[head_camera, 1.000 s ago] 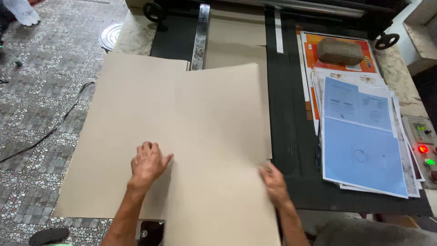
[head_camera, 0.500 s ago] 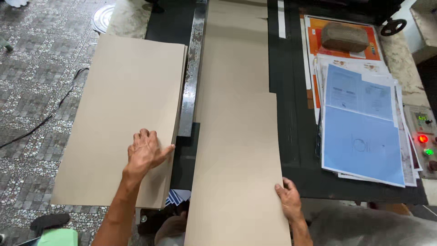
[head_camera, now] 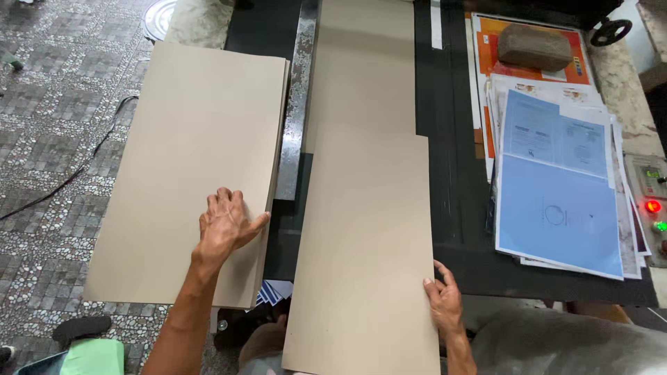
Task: The person repeatedly places large beige cardboard sheets onto a paper cutter, aligns them against the guide, and pushes the cutting bar down to slice the sheets. The cut pieces are stacked on the left side of the machine. The process is repeated continuously throughout the clip.
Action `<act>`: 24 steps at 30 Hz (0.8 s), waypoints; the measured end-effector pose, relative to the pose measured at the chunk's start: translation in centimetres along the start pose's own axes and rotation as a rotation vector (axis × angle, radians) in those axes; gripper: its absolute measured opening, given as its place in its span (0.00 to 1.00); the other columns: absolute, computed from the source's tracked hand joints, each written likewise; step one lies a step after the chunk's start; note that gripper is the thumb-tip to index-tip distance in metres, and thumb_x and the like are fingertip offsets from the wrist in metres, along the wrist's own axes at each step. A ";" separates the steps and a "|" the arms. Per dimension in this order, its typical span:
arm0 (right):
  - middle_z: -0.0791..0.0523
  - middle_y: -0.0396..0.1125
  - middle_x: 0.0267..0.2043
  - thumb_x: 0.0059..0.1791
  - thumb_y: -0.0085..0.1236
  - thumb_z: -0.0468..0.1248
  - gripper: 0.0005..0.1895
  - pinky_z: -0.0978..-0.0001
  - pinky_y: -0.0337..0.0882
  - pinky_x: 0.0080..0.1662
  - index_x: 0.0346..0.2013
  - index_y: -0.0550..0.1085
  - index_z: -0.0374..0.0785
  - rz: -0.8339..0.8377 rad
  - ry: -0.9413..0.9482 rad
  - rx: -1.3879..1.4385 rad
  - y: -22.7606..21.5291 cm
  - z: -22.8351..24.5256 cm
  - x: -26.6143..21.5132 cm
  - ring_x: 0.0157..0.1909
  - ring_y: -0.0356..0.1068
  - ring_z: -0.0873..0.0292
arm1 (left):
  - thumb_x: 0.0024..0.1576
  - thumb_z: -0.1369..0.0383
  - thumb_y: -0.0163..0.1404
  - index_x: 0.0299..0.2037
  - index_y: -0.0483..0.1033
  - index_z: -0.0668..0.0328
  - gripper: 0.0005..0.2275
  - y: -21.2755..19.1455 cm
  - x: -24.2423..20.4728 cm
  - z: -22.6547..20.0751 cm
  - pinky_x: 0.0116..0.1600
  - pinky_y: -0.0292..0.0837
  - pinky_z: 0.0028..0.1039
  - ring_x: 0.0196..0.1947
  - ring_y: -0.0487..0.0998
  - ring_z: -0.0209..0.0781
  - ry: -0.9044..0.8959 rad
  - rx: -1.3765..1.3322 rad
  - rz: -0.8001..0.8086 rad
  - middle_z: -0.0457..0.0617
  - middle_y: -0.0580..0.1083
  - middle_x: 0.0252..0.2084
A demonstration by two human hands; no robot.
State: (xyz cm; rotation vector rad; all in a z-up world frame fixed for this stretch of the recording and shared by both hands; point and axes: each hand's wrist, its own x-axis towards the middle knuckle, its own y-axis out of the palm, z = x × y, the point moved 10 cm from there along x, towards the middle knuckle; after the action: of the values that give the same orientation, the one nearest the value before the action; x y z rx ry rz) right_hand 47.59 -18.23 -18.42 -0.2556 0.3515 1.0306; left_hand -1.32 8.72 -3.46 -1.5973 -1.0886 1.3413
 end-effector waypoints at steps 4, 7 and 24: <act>0.41 0.77 0.43 0.52 0.54 0.34 0.31 0.62 0.73 0.36 0.71 0.63 0.42 -0.010 0.029 0.028 0.4 0.1 -0.9 0.36 0.73 0.55 | 0.57 0.37 0.45 0.61 0.66 0.62 0.35 0.4 0.1 0.2 0.56 0.71 0.54 0.59 0.63 0.58 0.008 -0.015 -0.023 0.59 0.62 0.59; 0.41 0.77 0.45 0.52 0.53 0.33 0.30 0.61 0.73 0.35 0.70 0.63 0.43 -0.002 0.057 0.021 0.5 -0.4 -1.2 0.35 0.73 0.54 | 0.55 0.38 0.49 0.59 0.68 0.62 0.34 0.7 0.3 0.4 0.56 0.71 0.57 0.60 0.63 0.59 0.021 -0.027 -0.092 0.58 0.63 0.58; 0.40 0.78 0.47 0.51 0.53 0.34 0.31 0.57 0.73 0.39 0.71 0.64 0.40 0.011 0.076 0.019 2.8 0.6 -0.1 0.39 0.75 0.50 | 0.56 0.36 0.46 0.56 0.68 0.59 0.33 1.1 0.4 0.5 0.53 0.74 0.51 0.57 0.64 0.54 0.008 0.029 -0.112 0.56 0.64 0.55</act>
State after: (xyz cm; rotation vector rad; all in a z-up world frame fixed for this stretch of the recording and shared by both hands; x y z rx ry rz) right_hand 45.19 -16.75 -17.97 -0.2761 0.4317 1.0298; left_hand -1.63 8.74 -4.69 -1.4977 -1.1315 1.2699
